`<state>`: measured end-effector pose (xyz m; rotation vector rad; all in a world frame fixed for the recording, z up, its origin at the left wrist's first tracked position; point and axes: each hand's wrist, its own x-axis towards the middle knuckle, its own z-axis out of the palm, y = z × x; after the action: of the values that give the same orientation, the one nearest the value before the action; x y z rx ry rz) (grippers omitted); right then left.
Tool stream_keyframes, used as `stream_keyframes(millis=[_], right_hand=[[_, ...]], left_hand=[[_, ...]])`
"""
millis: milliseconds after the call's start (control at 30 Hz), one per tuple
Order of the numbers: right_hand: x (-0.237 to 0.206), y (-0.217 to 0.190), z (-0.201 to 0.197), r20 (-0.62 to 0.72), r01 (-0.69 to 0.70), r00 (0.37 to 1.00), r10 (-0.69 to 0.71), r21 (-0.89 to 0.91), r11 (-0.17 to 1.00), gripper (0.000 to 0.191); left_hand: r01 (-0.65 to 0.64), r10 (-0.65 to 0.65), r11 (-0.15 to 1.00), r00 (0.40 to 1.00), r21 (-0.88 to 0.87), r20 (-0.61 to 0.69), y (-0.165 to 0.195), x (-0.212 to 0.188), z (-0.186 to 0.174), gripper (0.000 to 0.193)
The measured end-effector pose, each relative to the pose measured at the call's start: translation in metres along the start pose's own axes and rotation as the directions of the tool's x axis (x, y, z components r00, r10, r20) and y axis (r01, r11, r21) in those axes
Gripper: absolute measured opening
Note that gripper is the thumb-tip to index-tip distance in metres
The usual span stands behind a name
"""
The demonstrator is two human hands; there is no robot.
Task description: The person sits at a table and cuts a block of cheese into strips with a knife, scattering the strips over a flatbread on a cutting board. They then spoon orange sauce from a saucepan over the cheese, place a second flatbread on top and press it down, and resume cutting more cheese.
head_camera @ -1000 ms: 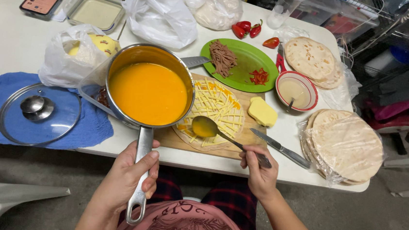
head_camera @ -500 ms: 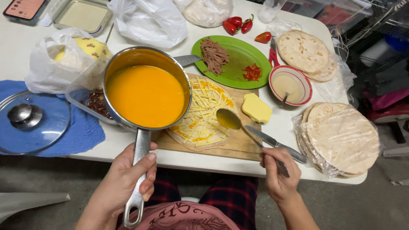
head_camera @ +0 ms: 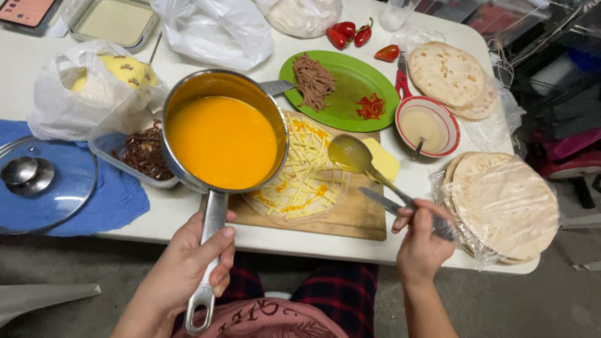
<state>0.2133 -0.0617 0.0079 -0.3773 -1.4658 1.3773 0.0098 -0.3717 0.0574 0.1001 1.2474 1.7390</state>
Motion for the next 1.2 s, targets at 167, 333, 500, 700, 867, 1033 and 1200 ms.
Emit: stream_keyframes(millis=[167,333,500,700,867,1033,1200], right_hand=[[0.017,0.006,0.034,-0.033,-0.211,0.972,0.234,0.331,0.92,0.018],[0.014,0.035,0.076,0.137,-0.209,0.973,0.186,0.175,0.962,0.017],[-0.001,0.044,0.088,0.296,-0.119,0.95,0.097,0.057,0.991,0.018],[0.021,0.024,0.076,0.11,-0.226,0.972,0.208,0.178,0.958,0.017],[0.041,0.012,0.063,-0.008,-0.236,0.969,0.249,0.286,0.929,0.018],[0.02,0.018,0.053,0.071,-0.205,0.978,0.197,0.136,0.969,0.018],[-0.009,0.019,0.039,0.213,-0.115,0.971,0.111,0.005,0.993,0.016]], left_hand=[[0.02,-0.02,0.999,0.999,0.025,0.031,-0.002,0.004,0.005,0.033],[0.097,-0.097,0.995,0.995,0.004,0.027,-0.006,0.002,0.014,0.033],[0.093,-0.095,0.995,0.994,0.037,0.052,-0.006,0.004,0.016,0.033],[0.112,-0.112,0.994,0.993,0.001,0.029,-0.007,0.005,0.014,0.034],[0.059,-0.059,0.998,0.998,-0.003,0.027,-0.004,0.005,0.006,0.034],[0.002,-0.002,1.0,1.0,-0.027,-0.005,0.001,-0.001,-0.007,0.035],[-0.039,0.038,0.999,0.998,-0.036,-0.044,0.005,-0.009,-0.014,0.036]])
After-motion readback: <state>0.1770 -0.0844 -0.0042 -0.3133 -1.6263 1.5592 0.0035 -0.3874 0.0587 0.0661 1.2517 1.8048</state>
